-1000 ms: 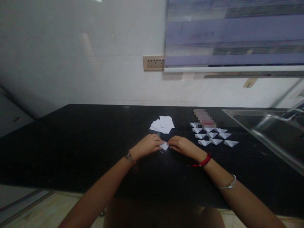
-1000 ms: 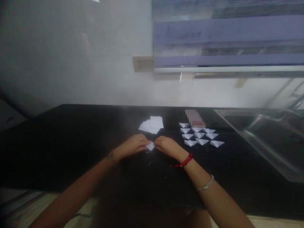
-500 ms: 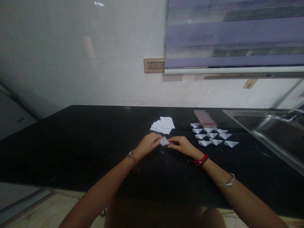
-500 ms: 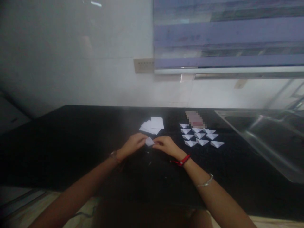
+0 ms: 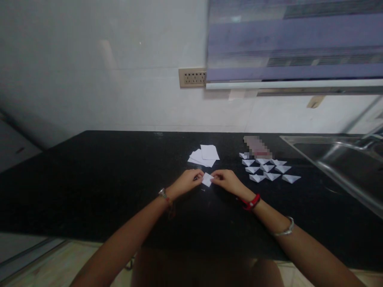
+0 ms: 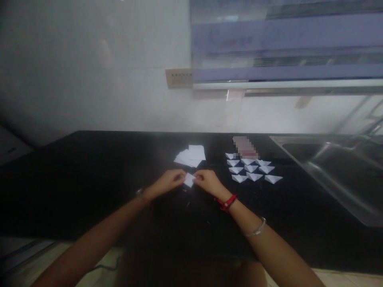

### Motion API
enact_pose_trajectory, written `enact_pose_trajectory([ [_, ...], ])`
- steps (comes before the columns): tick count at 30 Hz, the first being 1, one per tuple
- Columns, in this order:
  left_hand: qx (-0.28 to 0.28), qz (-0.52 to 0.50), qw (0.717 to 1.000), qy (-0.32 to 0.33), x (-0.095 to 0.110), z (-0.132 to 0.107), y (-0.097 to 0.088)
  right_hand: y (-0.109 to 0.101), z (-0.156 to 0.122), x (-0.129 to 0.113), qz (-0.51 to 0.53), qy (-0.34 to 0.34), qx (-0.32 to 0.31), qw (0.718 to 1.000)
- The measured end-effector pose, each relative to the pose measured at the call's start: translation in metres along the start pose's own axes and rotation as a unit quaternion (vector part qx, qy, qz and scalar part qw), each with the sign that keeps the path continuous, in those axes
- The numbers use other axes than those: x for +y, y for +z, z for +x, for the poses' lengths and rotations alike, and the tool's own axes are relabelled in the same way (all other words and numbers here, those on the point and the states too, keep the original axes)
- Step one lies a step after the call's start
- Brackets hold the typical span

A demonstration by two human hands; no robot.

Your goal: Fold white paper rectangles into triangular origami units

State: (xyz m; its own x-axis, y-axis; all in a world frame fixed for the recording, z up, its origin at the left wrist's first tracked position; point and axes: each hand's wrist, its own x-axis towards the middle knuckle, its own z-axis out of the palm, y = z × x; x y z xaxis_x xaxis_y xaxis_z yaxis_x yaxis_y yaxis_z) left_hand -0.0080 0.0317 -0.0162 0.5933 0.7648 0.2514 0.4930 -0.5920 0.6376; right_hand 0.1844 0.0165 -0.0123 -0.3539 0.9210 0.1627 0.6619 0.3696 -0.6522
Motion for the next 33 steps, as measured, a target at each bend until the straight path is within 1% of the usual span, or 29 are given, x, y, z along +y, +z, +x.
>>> enact_pose_trajectory([
  [4, -0.007, 0.03, 0.999, 0.011, -0.002, 0.001, 0.0, 0.0, 0.001, 0.0, 0.009, -0.009, 0.016, 1.0],
  [8, -0.01, 0.067, 0.998, 0.019, -0.002, 0.002, 0.002, 0.001, 0.003, 0.003, 0.033, 0.022, -0.004, 0.999],
  [10, -0.006, 0.085, 0.996, 0.03, -0.002, 0.003, 0.003, 0.0, 0.003, 0.004, 0.02, 0.025, -0.017, 0.999],
  [12, -0.01, 0.098, 0.994, 0.043, -0.002, 0.004, 0.004, 0.0, 0.003, 0.004, -0.013, 0.014, -0.013, 1.0],
  [16, -0.033, 0.104, 0.992, 0.058, -0.002, 0.004, 0.001, -0.004, 0.001, 0.001, -0.075, -0.036, -0.012, 0.996],
  [20, -0.056, 0.122, 0.988, 0.077, 0.001, 0.002, -0.003, -0.009, -0.001, -0.003, -0.105, -0.1, -0.045, 0.988],
  [23, -0.07, 0.145, 0.983, 0.092, 0.003, 0.001, -0.004, -0.012, -0.002, -0.003, -0.131, -0.151, -0.069, 0.977],
  [26, -0.077, 0.173, 0.975, 0.118, 0.003, -0.001, -0.005, -0.014, -0.003, -0.001, -0.173, -0.199, -0.09, 0.96],
  [28, -0.083, 0.191, 0.969, 0.131, 0.002, -0.003, -0.005, -0.013, -0.004, 0.0, -0.207, -0.218, -0.099, 0.949],
  [33, -0.092, 0.227, 0.958, 0.148, 0.0, -0.006, -0.005, -0.013, -0.009, -0.005, -0.276, -0.234, -0.106, 0.926],
])
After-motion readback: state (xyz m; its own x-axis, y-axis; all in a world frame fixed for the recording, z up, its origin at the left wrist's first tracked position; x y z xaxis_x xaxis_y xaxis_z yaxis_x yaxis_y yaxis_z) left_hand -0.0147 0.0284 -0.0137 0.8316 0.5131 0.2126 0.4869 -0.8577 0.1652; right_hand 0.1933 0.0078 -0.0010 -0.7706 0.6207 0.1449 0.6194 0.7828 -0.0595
